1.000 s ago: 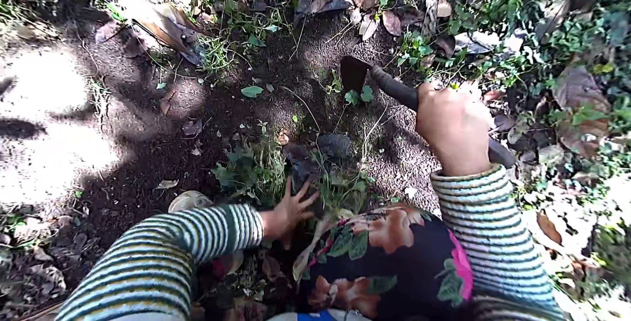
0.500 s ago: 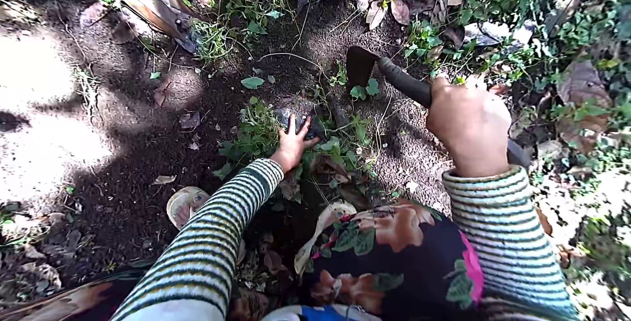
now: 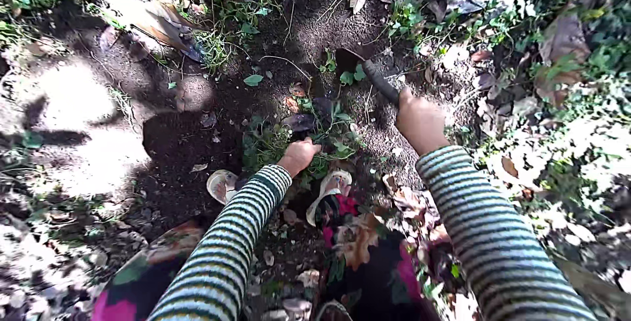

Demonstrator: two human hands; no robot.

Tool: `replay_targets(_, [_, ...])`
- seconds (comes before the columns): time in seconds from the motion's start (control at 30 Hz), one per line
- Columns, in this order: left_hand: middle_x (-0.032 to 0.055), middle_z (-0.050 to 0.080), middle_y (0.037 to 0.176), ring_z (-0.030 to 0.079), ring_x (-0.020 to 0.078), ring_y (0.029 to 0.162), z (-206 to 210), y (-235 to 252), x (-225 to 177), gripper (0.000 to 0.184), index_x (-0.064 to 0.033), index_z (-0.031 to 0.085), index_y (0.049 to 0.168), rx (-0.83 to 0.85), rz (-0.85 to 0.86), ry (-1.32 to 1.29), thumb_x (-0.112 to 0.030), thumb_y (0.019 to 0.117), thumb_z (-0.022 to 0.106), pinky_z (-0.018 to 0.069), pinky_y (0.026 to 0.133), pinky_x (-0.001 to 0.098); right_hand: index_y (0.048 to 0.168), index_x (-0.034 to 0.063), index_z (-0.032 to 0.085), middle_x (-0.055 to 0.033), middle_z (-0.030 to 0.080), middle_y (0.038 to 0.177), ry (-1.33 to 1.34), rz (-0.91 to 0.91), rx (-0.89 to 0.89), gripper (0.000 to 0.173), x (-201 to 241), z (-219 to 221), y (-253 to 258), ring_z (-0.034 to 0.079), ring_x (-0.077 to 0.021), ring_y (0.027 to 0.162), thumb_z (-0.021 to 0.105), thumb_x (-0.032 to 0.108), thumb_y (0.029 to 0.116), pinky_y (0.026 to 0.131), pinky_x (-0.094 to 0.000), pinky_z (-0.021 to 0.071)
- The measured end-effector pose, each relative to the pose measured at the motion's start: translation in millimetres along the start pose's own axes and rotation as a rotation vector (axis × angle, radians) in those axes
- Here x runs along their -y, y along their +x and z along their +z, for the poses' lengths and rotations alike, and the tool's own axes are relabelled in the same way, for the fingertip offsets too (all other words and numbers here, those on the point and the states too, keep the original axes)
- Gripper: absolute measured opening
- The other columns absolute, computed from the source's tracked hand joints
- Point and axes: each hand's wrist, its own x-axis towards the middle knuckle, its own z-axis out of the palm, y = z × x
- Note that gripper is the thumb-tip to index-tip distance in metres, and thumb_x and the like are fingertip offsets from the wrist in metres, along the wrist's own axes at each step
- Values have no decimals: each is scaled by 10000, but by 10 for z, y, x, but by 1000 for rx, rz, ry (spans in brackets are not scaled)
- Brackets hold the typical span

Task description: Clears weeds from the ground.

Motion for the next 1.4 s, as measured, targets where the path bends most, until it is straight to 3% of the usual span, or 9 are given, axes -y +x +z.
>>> replay_targets(0.1, [253, 554, 1388, 648, 456, 1120, -295, -423, -303, 504, -259, 588, 1421, 63, -7, -20, -5, 988, 549, 558, 874, 613, 1397, 17, 476, -370, 656, 1064, 155, 83, 94, 475, -295, -27, -247, 661, -586, 995, 615, 75, 947, 756, -744, 513])
replay_targets(0.27, [276, 544, 1398, 646, 473, 1129, -557, -1053, -873, 467, -234, 574, 1431, 59, -32, -16, -38, 1009, 546, 567, 859, 617, 1376, -36, 490, -356, 637, 1146, 429, 237, 176, 511, -1003, 26, -1096, 647, -548, 1056, 684, 177, 954, 854, -734, 505])
replay_targets(0.53, [290, 521, 1412, 651, 482, 1108, -844, -1988, -1591, 568, -245, 546, 1457, -12, -90, -64, 4, 950, 607, 567, 852, 622, 1373, -56, 521, -290, 653, 1204, 600, 505, 402, 579, -2463, 307, -2793, 658, -421, 1105, 741, 254, 937, 966, -610, 513])
replay_targets(0.77, [317, 539, 1364, 641, 505, 1113, -909, -2782, -1717, 546, -173, 564, 1402, -170, -147, -104, 2, 894, 657, 548, 843, 666, 1374, -23, 502, -209, 670, 1026, 921, 660, 355, 498, -2909, 545, -4504, 682, -279, 788, 715, 183, 974, 763, -480, 585])
replay_targets(0.9, [339, 552, 1346, 624, 521, 1147, -656, -3303, -2101, 667, -88, 506, 1452, -240, -136, -193, -10, 833, 740, 526, 899, 690, 1359, -22, 460, -159, 646, 875, 1220, 749, 290, 457, -2939, 901, -5388, 654, -217, 613, 674, 159, 997, 603, -399, 598])
replay_targets(1.0, [336, 548, 1396, 550, 490, 1298, -462, -3558, -2563, 711, 42, 428, 1490, -314, -44, -335, -125, 890, 770, 436, 1081, 637, 1334, -34, 480, -154, 650, 840, 1333, 820, 247, 436, -3069, 1212, -6040, 650, -222, 616, 678, 167, 1002, 606, -408, 590])
replay_targets(1.17, [291, 577, 1397, 570, 427, 1301, 53, -3999, -3868, 756, 5, 436, 1507, -285, 65, -604, -168, 873, 810, 454, 1093, 598, 1330, -43, 523, -171, 648, 870, 1342, 1015, 138, 417, -3573, 1518, -7208, 637, -235, 656, 674, 164, 1000, 636, -448, 576])
replay_targets(1.3, [245, 468, 1542, 492, 349, 1409, 1206, -4300, -5054, 882, -18, 378, 1563, -104, 313, -765, -250, 842, 830, 428, 1164, 497, 1384, -58, 453, -114, 623, 836, 1266, 1105, 30, 489, -4270, 1536, -7947, 624, -163, 622, 641, 198, 1013, 621, -387, 580])
replay_targets(1.4, [303, 305, 1610, 427, 426, 1437, 1902, -4902, -5783, 967, -76, 342, 1589, 277, 391, -760, -403, 833, 848, 422, 1144, 564, 1402, -47, 445, -134, 652, 892, 1107, 1143, 27, 534, -5006, 1571, -8476, 649, -176, 651, 660, 200, 980, 644, -409, 594])
